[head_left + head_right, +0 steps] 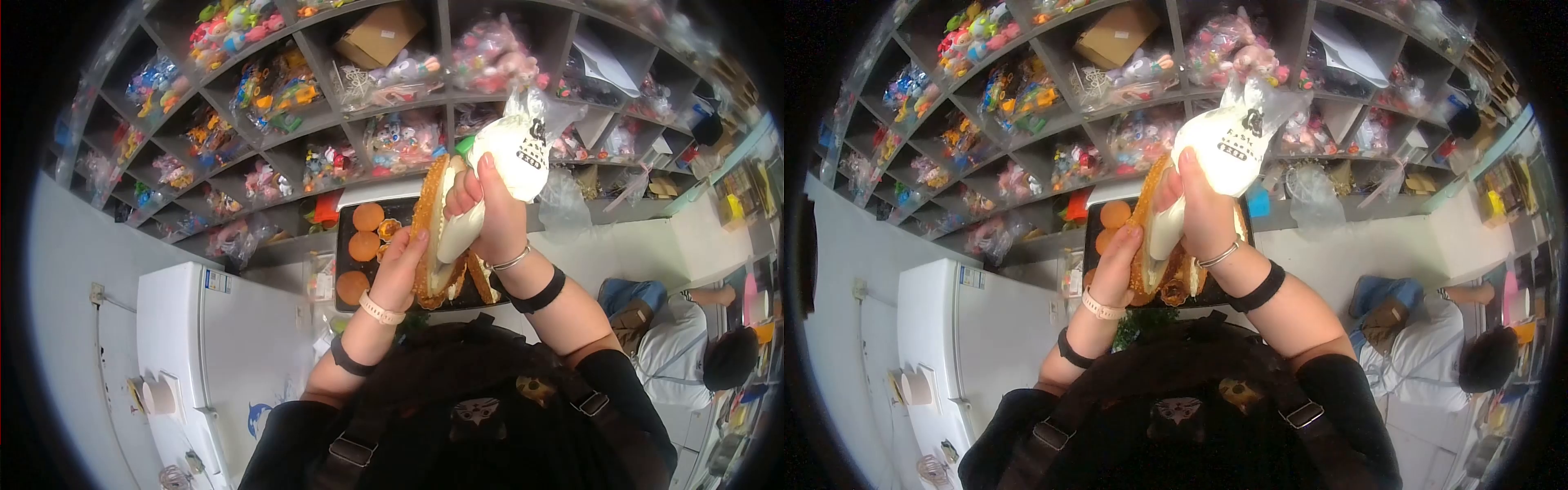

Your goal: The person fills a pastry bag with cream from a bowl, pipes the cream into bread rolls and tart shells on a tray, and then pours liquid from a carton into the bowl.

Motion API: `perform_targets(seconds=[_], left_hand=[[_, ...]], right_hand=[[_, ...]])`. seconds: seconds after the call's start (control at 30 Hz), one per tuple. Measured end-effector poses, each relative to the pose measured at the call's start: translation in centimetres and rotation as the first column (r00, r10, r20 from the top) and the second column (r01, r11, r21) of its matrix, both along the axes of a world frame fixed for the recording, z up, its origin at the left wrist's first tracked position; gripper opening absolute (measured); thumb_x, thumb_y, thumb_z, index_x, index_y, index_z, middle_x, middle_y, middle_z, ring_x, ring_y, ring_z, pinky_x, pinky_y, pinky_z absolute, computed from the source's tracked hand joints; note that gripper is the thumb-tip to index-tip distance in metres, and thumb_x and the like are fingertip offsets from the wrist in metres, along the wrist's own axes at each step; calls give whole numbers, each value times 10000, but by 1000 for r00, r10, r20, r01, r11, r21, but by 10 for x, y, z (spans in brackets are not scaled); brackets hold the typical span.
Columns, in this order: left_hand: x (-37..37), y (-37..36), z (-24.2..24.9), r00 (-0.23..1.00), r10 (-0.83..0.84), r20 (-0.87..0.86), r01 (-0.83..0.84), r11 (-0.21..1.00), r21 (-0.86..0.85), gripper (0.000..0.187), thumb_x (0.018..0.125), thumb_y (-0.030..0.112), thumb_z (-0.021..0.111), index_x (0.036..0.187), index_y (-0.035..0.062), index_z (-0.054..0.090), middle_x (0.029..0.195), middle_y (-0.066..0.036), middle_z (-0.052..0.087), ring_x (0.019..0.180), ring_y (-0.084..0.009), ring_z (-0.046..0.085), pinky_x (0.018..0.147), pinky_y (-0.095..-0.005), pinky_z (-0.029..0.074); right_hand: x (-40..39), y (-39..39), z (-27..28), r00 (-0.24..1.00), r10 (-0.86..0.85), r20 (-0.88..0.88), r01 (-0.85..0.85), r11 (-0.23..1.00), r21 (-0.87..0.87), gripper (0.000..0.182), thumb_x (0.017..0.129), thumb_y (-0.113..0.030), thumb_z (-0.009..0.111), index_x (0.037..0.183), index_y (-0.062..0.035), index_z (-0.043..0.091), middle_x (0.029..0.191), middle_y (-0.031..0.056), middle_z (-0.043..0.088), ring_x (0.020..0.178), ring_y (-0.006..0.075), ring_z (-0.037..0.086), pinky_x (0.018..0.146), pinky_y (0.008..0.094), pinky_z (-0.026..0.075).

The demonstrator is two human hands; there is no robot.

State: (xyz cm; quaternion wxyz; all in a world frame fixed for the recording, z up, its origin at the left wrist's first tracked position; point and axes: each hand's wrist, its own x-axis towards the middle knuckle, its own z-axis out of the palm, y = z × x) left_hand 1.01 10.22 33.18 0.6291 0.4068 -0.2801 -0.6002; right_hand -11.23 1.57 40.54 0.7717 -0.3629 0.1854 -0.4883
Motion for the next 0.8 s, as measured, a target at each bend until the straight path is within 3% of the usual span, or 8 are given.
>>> perform_targets(seconds=[0.53, 0.77, 0.8], left_hand=[[-7, 36, 31, 997, -47, 61, 51, 997, -66, 368, 957, 193, 479, 1267, 8, 407, 1193, -72, 538, 1075, -130, 515, 925, -277, 407], [-5, 46, 32, 992, -86, 93, 98, 986, -134, 365, 951, 155, 474, 1278, 10, 398, 1212, -71, 530, 1087, -132, 509, 933, -279, 402], [-5, 47, 31, 994, -73, 84, 84, 987, -135, 365, 951, 151, 472, 1279, 11, 396, 1215, -73, 527, 1089, -134, 508, 936, -281, 401]], right_hand=[[-13, -76, 62, 964, -259, 56, 265, 946, -187, 486, 942, -417, 465, 575, -140, 308, 552, -10, 270, 504, 123, 283, 491, 265, 272], [-20, -101, 61, 956, -243, 164, 282, 915, -289, 443, 957, -405, 434, 628, -114, 377, 597, -8, 324, 578, 130, 343, 560, 279, 329], [-23, -101, 62, 936, -305, 174, 345, 891, -296, 426, 962, -395, 426, 651, -105, 399, 607, -9, 336, 592, 132, 353, 576, 279, 337]])
